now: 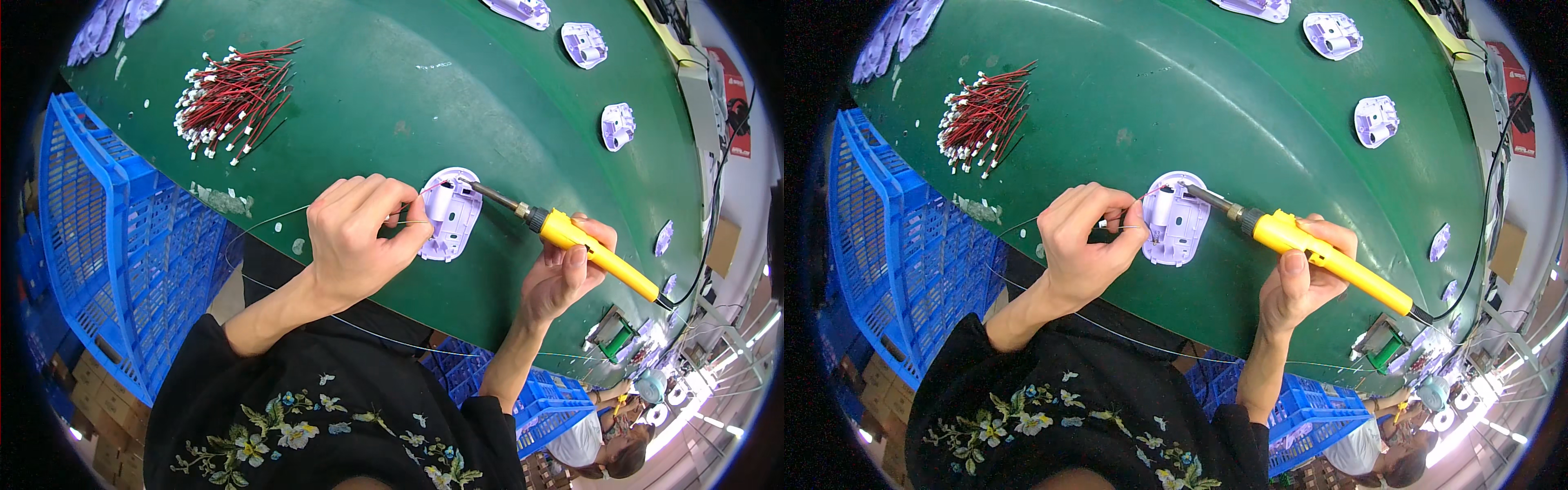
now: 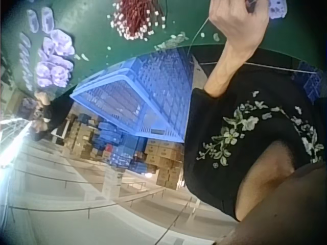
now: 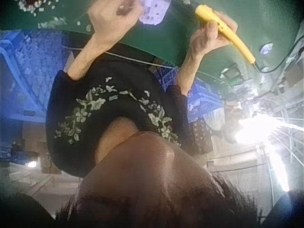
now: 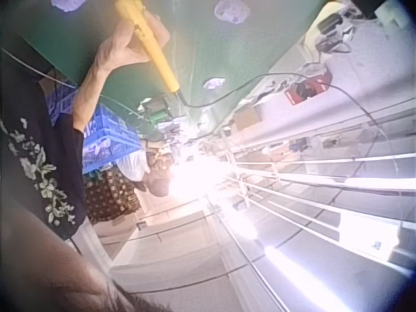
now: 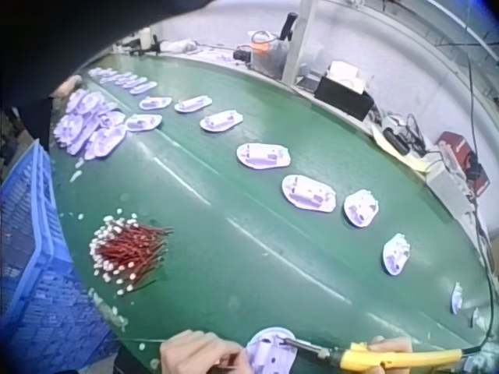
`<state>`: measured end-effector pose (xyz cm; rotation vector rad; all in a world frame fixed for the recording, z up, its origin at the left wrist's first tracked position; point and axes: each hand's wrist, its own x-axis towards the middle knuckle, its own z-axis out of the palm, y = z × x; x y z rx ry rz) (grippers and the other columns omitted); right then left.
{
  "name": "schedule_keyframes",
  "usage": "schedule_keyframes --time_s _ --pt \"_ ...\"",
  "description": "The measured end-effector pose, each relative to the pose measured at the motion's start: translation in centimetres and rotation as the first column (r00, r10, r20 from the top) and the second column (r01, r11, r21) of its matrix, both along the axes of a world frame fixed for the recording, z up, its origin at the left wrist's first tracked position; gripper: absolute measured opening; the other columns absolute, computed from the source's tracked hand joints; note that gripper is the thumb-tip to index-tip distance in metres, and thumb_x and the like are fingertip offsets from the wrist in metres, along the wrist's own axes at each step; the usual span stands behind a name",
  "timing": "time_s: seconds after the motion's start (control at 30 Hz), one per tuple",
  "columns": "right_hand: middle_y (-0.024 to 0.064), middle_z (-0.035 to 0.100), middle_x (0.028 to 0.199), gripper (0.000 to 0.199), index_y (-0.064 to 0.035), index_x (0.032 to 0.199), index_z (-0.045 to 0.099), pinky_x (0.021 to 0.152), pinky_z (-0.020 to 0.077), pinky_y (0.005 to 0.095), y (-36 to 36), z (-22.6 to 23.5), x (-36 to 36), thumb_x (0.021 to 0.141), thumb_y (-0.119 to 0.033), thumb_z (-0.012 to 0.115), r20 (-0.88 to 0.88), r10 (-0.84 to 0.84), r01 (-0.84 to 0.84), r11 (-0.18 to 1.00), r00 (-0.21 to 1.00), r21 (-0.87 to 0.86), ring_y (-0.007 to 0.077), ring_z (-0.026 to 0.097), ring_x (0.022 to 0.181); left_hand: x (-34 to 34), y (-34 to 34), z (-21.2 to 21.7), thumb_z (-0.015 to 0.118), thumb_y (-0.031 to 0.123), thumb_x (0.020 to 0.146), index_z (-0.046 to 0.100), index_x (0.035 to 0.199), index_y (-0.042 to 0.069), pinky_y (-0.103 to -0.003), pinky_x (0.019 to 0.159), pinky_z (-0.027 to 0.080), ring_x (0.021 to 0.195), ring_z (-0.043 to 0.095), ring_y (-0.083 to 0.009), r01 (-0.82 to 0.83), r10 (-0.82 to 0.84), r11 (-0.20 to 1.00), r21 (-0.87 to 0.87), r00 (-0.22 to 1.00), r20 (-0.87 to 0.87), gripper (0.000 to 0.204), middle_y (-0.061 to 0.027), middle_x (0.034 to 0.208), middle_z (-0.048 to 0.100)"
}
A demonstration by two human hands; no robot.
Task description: Soldering wires onto a small electronic component on an assembly line.
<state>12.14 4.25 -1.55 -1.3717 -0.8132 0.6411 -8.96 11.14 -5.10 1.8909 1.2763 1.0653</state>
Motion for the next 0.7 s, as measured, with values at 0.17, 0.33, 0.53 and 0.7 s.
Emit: schedule_keyframes --time_s 0.17,0.33,0.53,0.7 --pt "0.0095 0.06 0.095 0.041 0.0002 0.104 0.058 0.081 0.0495 0.0291 -0.01 -0.38 -0.32 0.079 -0.024 0.079 0.02 0.007 -0.007 1.0 1.0 -0.007 0.0175 0.059 0.086 -0.21 0.09 0.37 0.073 0.0 0.068 0.059 0.068 0.008 -0.031 0.05 0.035 0.049 0.048 -0.0157 0.02 -0.02 1.0 -0.022 1.0 -0.004 0.016 0.0004 0.056 0.049" --pt "0.0106 0.055 0.094 0.037 -0.0006 0.106 0.054 0.054 0.0402 0.0176 0.12 -0.93 -0.04 0.086 -0.027 0.071 0.117 0.07 -0.069 0.998 0.991 -0.009 0.0061 0.047 0.06 -0.34 0.11 0.48 0.072 -0.002 0.07 0.062 0.071 0.006 -0.031 0.05 0.036 0.05 0.05 -0.0168 0.038 -0.039 0.998 -0.043 0.999 -0.019 0.013 -0.0016 0.056 0.05" --pt "0.008 0.06 0.092 0.041 -0.0004 0.102 0.058 0.076 0.047 0.027 0.18 -0.12 -0.67 0.077 -0.024 0.081 -0.006 0.038 -0.038 0.999 0.999 -0.026 0.0155 0.056 0.081 -0.04 0.13 0.13 0.073 0.003 0.066 0.057 0.065 0.01 -0.031 0.048 0.033 0.046 0.046 -0.0147 -0.005 0.005 1.0 -0.019 1.0 0.009 0.017 0.0018 0.054 0.048" --pt "0.0079 0.061 0.092 0.041 -0.0006 0.102 0.059 0.076 0.0468 0.0271 0.14 -0.21 -0.59 0.077 -0.025 0.081 0.014 0.019 -0.019 1.0 1.0 -0.018 0.0157 0.056 0.082 -0.35 0.15 0.59 0.072 -0.002 0.07 0.062 0.071 0.005 -0.03 0.05 0.036 0.05 0.05 -0.0162 0.047 -0.047 0.998 -0.049 0.999 -0.018 0.013 -0.0015 0.056 0.05"
